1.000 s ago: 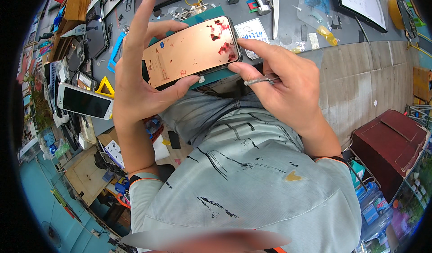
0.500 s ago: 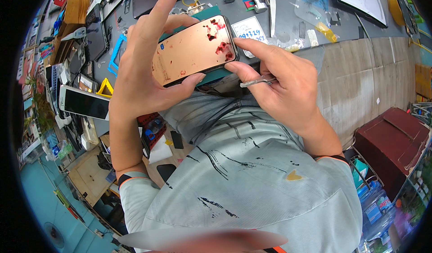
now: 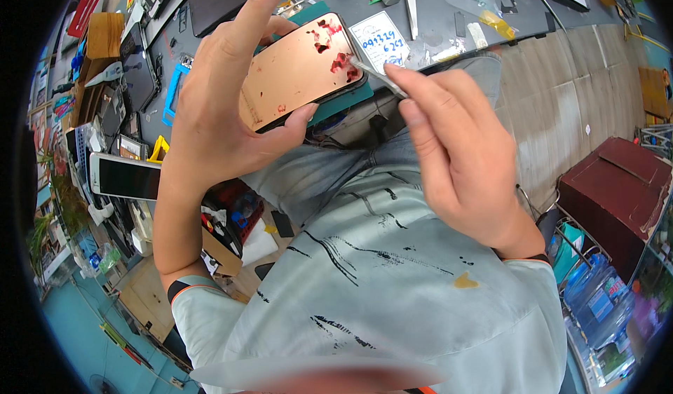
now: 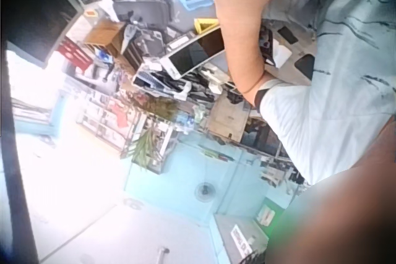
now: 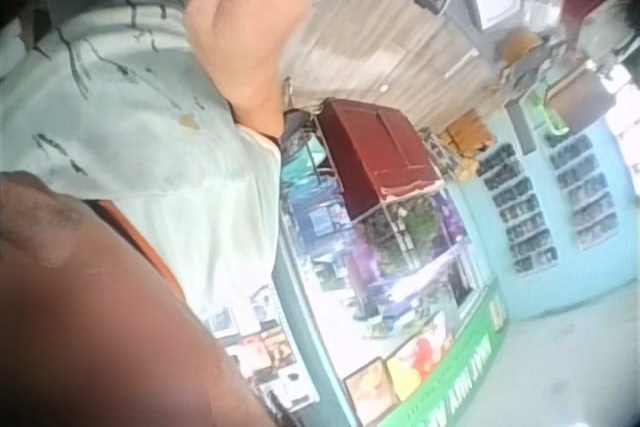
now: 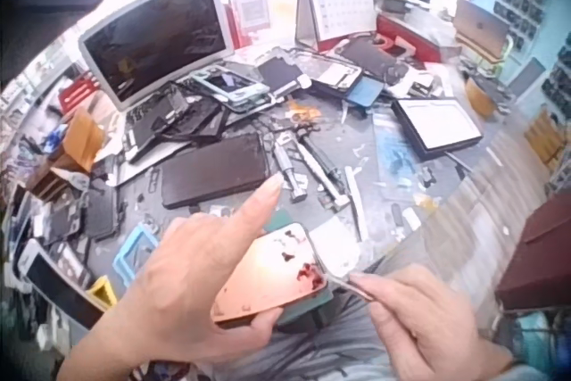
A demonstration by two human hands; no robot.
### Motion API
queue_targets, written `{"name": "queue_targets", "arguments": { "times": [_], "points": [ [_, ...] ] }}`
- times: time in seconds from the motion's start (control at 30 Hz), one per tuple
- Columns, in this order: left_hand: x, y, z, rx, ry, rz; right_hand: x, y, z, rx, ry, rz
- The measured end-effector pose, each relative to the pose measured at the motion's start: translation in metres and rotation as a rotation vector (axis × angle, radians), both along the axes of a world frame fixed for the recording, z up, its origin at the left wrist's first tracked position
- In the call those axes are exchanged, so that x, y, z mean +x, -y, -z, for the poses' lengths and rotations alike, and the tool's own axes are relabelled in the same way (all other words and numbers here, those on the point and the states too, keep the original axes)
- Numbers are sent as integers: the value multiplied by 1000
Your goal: The person uses tweezers to carefully remove a small component from the back of a smartphone. They hold the phone steady with one hand while manipulating the tweezers with the other to extract the part.
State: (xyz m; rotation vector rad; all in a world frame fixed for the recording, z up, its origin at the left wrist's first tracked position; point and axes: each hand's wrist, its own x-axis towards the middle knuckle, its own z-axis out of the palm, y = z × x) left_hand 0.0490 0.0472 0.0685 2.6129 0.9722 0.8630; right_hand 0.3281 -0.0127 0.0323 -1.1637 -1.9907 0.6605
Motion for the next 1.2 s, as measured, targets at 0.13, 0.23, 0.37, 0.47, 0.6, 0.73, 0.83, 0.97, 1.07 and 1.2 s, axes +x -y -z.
{"name": "queue_targets", "arguments": {
  "times": [0.13, 0.23, 0.37, 0.47, 0.6, 0.73, 0.83, 0.97, 1.07, 1.2],
  "points": [
    [-6, -4, 39, 143, 17, -34, -14, 12, 2, -7, -14, 81],
    [-2, 0, 36, 161, -20, -74, -18, 12, 8, -17, -51, 137],
    [3, 1, 7, 114, -46, -1, -27, 11, 22, -207, -354, 254],
    [3, 2, 7, 125, -49, 2, -38, 8, 40, -276, -546, 228],
    [-5, -8, 41, 205, -37, -38, -42, 6, 45, -309, -602, 200],
    [10, 4, 7, 87, -112, -70, -41, 4, 42, -303, -595, 206],
    [10, 2, 13, 49, -80, -87, -40, 2, 38, -324, -585, 188],
    [9, -6, 24, 67, 29, -45, -37, 2, 40, -324, -583, 162],
    [17, -7, 32, 69, 9, -123, -37, 2, 39, -311, -588, 156],
    [19, -11, 11, 8, -5, -15, -36, 1, 40, -281, -568, 155]
  ]
}}
